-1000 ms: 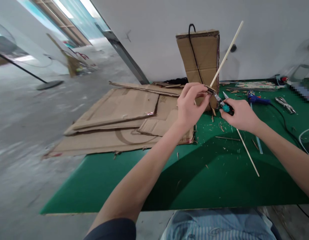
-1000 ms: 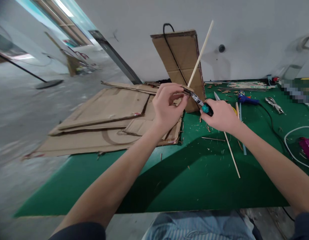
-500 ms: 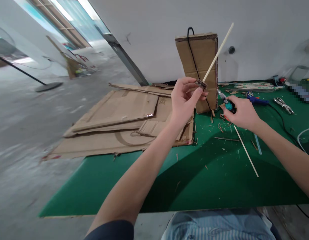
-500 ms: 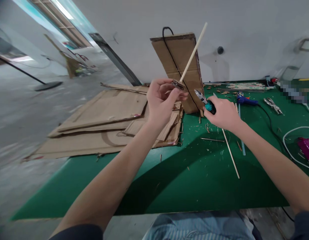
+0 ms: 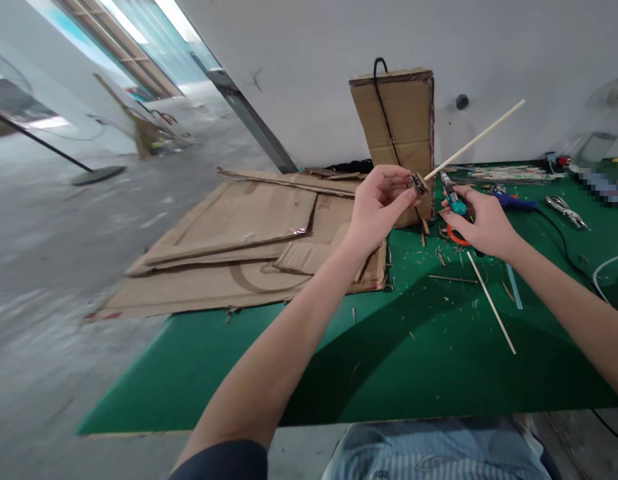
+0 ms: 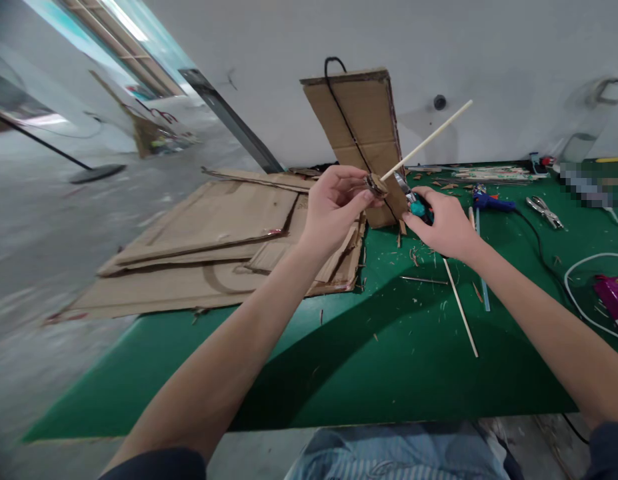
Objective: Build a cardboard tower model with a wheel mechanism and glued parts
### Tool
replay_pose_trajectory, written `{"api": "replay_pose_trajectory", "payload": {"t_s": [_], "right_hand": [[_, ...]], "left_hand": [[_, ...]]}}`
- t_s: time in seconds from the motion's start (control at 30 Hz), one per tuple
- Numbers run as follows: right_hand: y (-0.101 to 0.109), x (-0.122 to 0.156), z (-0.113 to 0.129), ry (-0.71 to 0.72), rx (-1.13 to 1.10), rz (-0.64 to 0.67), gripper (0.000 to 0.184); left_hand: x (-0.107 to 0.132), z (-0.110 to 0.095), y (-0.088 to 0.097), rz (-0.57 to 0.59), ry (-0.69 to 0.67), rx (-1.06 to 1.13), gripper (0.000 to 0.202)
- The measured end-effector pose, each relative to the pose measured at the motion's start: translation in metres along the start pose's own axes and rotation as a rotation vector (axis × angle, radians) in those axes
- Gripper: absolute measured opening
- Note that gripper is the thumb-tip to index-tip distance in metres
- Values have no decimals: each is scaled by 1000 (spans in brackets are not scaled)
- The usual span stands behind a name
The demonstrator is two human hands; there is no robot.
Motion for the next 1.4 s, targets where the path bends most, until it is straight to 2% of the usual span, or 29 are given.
{"api": "replay_pose_trajectory", "payload": {"t_s": [0.2, 0.33, 0.53, 0.9, 1.03, 1.2, 1.4], "right_hand": [[1, 0, -7, -58, -27, -19, 37], [0, 0, -11, -106, -62, -7, 34], [-10, 0, -23, -150, -65, 64, 30], [-10, -1, -25, -163, -110, 26, 26], [-11, 0, -27, -168, -91, 25, 26], [-11, 1, -27, -165, -86, 3, 25], [-18, 2, -35, -193, -146, 24, 27]], "left_hand": [[0, -1, 2, 3, 9, -100, 25], [-2, -2, 4, -6, -3, -146, 27], [-1, 1, 10, -117, -26, -206, 29], [4, -8, -3, 38, 51, -444, 35], [4, -11, -3, 39, 97, -453, 30], [4, -18, 2, 5, 127, -599, 13], [2, -20, 4, 44, 125, -653, 12]]}}
Point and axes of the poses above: each hand's wrist, its own x-axis away from the middle knuckle, its own y-axis out of the back of the hand, z = x × y, the point moved 6 cm from there along -x, towards the middle knuckle, and after that the axes turned 2 degrees about y, right-handed, at the moved point
